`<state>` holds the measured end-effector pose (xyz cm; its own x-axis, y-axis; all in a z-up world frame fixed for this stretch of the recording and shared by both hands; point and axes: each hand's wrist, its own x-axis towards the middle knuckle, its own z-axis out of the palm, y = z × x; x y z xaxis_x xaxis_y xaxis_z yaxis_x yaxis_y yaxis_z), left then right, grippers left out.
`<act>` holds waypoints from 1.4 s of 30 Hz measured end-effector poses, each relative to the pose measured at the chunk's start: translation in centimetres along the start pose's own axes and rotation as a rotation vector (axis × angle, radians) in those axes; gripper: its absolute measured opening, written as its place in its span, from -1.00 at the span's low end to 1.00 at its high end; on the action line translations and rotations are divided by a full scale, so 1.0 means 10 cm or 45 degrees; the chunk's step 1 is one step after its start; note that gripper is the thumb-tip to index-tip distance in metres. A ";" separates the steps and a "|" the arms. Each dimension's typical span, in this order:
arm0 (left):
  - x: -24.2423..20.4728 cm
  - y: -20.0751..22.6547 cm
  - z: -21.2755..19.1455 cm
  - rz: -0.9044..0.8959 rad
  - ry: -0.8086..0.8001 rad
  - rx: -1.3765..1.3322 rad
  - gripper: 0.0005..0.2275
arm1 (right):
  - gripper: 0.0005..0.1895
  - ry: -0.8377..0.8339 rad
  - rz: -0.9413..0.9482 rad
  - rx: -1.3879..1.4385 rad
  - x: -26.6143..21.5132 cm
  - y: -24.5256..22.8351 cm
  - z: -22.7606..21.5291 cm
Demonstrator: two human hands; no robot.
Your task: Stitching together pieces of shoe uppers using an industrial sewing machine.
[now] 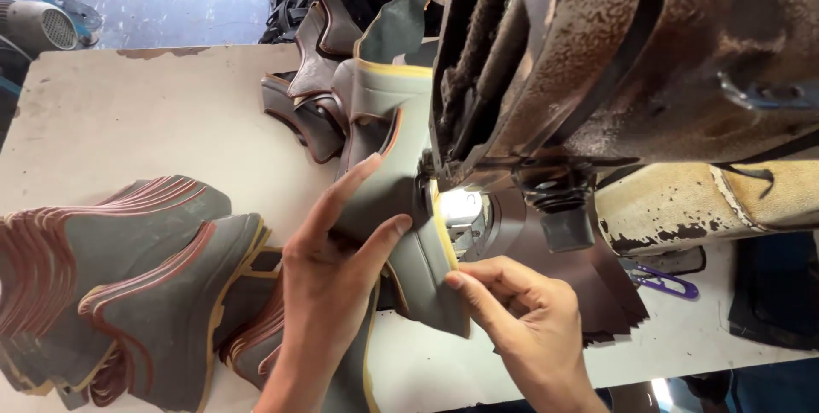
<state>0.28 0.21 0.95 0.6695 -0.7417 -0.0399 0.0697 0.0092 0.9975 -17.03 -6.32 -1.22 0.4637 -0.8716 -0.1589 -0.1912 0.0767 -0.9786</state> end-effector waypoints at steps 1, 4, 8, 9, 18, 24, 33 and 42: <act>-0.05 -0.03 0.00 -0.002 0.003 0.002 -0.45 | -0.87 -0.003 0.002 0.001 -0.02 0.04 0.04; -0.16 -0.14 0.01 -0.006 -0.036 0.071 -0.61 | -0.84 -0.008 0.060 0.265 -0.03 0.10 0.14; -0.24 -0.22 -0.02 0.022 -0.155 0.065 -0.64 | -0.83 -0.059 0.128 0.341 -0.02 0.07 0.21; -0.26 -0.23 -0.03 -0.019 -0.222 -0.040 -0.62 | -0.83 -0.091 0.120 0.385 -0.02 0.09 0.22; -0.04 -0.34 0.03 -0.038 -0.172 -0.374 -0.70 | -0.76 -0.006 -0.043 0.027 0.02 -0.02 0.14; 0.04 -0.28 0.09 0.140 -0.018 -0.183 -0.73 | -0.78 0.411 -0.093 -0.806 0.19 0.49 -0.65; -0.26 -0.28 -0.26 -0.276 0.021 0.223 -0.52 | -0.75 0.518 -0.034 -0.777 0.34 0.95 -1.21; -0.90 -1.10 -0.87 0.220 0.174 1.630 -0.84 | -0.77 0.152 -0.038 -0.269 -0.04 0.56 -0.72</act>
<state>-0.06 12.57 -10.13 0.6737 -0.7206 0.1640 -0.7253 -0.6022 0.3337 -24.55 -9.05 -5.72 0.3685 -0.9241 -0.1014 -0.3617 -0.0420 -0.9314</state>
